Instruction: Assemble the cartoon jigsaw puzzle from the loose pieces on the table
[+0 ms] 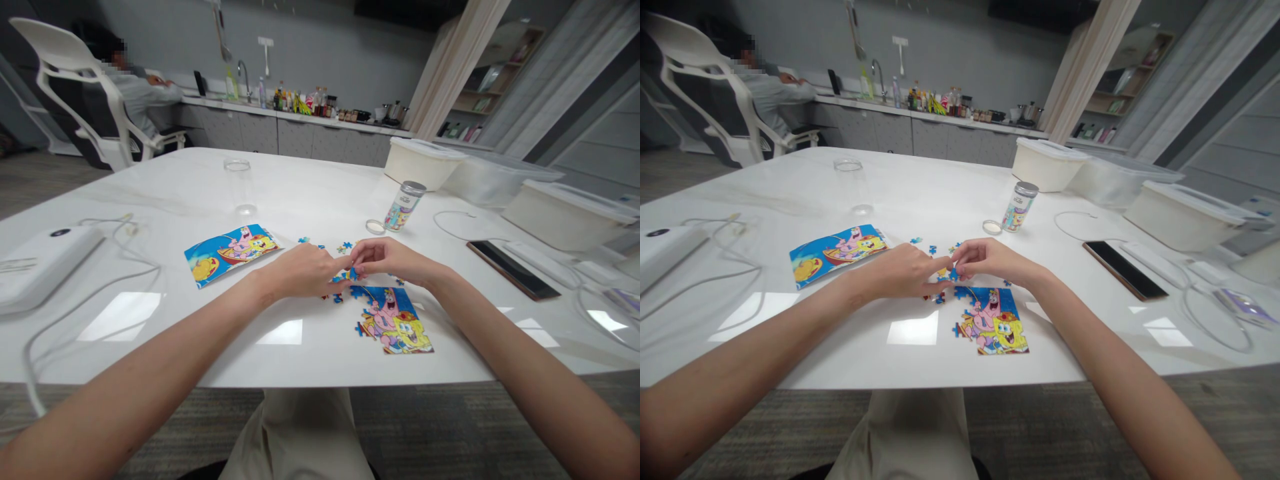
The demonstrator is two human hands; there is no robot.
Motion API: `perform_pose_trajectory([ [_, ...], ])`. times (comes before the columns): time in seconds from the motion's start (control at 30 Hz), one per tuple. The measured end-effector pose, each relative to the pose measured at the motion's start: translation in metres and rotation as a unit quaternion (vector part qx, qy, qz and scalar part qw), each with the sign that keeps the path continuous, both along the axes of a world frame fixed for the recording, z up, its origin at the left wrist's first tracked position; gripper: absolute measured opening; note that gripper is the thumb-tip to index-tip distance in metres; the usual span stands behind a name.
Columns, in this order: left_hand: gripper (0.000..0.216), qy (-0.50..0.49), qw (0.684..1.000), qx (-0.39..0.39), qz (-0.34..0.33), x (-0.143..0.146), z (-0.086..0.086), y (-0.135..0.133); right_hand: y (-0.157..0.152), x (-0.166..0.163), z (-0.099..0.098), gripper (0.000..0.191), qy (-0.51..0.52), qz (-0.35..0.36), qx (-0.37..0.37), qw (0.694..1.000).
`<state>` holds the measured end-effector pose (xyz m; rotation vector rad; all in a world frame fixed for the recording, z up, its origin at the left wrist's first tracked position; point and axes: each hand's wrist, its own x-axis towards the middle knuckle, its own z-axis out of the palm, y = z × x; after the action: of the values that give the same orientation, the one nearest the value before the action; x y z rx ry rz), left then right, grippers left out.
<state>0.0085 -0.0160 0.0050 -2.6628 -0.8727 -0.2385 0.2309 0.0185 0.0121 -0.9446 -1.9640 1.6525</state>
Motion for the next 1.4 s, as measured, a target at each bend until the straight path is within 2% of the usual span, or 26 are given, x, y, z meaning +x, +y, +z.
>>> perform_pose_trajectory([
  [0.3,0.046,0.003,1.0,-0.003,-0.01,-0.0011,0.0016,-0.0001,-0.0015,-0.0017,0.004,0.02,-0.033,-0.011,0.0,0.999],
  [0.47,0.035,0.019,0.999,-0.019,-0.029,-0.0012,0.0058,-0.0006,-0.0033,-0.0047,0.0055,0.016,-0.044,-0.001,-0.002,0.999],
  [0.7,0.028,0.022,0.996,-0.063,-0.065,-0.0029,0.0063,0.0009,-0.0017,-0.0045,0.0031,0.013,-0.053,-0.012,0.033,0.998],
  [0.93,0.023,0.011,0.994,-0.099,-0.054,-0.0041,0.0094,0.0003,-0.0024,-0.0038,0.0042,0.012,-0.051,-0.001,0.03,0.998],
  [1.4,0.027,0.031,0.995,-0.089,-0.041,-0.0019,0.0085,-0.0003,-0.0025,-0.0049,0.0032,0.013,-0.05,0.01,0.017,0.999],
])
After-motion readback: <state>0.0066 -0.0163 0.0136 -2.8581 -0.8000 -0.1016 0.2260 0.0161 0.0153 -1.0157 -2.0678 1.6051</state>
